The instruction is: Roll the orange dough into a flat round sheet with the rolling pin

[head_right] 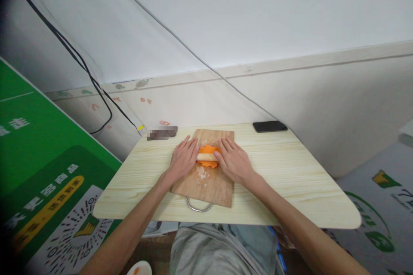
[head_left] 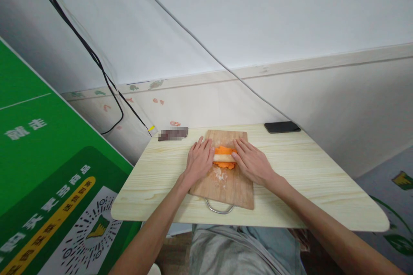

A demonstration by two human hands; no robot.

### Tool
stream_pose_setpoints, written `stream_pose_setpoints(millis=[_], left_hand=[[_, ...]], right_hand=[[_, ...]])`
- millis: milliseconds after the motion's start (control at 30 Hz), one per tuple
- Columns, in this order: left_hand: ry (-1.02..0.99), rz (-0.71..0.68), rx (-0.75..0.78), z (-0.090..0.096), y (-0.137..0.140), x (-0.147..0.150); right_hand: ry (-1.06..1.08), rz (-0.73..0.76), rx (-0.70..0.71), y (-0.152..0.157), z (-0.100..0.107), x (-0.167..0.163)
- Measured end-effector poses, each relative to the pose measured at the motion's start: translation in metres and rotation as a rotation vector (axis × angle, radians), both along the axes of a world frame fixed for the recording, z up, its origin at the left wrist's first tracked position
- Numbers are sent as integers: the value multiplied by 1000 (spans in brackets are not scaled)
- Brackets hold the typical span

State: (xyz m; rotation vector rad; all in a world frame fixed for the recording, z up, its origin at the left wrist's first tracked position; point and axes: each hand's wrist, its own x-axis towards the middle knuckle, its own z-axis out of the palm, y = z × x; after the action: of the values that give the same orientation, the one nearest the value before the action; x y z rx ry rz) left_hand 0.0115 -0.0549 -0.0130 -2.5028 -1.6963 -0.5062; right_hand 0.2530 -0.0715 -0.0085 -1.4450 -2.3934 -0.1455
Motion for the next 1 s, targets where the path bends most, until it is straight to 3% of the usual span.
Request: stream_pose_setpoints(millis=[467,1000], left_hand=[[-43,94,-65,9,61,8],[-81,99,-104,3,99,7]], right_hand=[[-68,-81,-80,62,8,-1],[-38,-114,-204,100,6,0]])
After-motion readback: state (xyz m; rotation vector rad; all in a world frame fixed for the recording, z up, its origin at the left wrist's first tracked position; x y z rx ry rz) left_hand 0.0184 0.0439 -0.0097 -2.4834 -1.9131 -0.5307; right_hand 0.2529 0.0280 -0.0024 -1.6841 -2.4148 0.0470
